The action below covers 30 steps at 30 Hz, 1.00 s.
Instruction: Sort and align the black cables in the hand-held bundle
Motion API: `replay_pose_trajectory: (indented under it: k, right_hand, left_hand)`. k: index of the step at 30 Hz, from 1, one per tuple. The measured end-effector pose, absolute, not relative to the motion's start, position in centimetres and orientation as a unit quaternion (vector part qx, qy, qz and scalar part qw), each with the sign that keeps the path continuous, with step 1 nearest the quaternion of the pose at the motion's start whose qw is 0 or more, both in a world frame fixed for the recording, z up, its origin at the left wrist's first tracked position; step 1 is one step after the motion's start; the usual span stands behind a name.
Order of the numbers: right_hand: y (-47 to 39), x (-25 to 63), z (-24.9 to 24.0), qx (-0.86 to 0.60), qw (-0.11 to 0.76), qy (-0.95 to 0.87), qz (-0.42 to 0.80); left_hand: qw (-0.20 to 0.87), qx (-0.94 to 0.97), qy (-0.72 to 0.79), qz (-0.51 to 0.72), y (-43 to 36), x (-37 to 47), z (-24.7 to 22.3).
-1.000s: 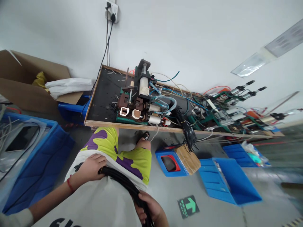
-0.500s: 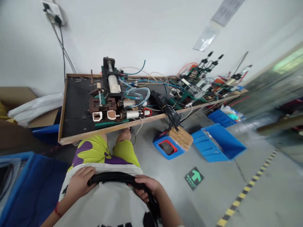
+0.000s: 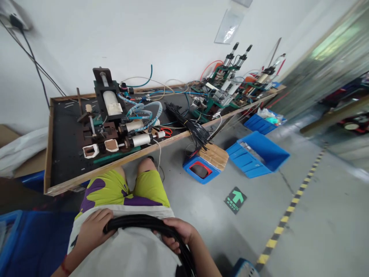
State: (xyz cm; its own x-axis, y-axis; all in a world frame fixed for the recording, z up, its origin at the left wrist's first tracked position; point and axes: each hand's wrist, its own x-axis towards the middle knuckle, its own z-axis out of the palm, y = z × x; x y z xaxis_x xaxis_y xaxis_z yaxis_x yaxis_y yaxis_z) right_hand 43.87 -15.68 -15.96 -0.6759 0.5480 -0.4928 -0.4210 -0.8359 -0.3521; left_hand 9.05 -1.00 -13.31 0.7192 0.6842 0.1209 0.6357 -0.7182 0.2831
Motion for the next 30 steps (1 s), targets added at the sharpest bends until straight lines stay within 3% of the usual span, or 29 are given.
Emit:
replay_pose_trajectory:
  k: [12, 16, 20, 23, 30]
  right_hand:
    - [-16.2, 42.9, -14.4, -0.393, 0.264, -0.095, 0.876]
    - [-16.5, 42.3, -13.2, -0.43, 0.341, -0.094, 0.831]
    - [-16.4, 42.6, -10.5, -0.368, 0.42, -0.069, 0.826]
    - [-15.4, 42.9, -8.1, -0.305, 0.464, -0.049, 0.83]
    - [-10.3, 42.0, -6.2, -0.349, 0.583, -0.048, 0.732]
  left_hand:
    - [0.147, 0.904, 0.387, 0.102, -1.7, 9.7, -13.1]
    - [0.149, 0.902, 0.392, 0.105, -2.0, 9.1, -13.7]
    - [0.177, 0.892, 0.403, 0.103, -1.4, 8.6, -13.2]
    - [0.222, 0.881, 0.414, 0.057, -0.4, 9.0, -11.4]
    - [0.265, 0.89, 0.371, -0.02, 2.4, 9.7, -9.2]
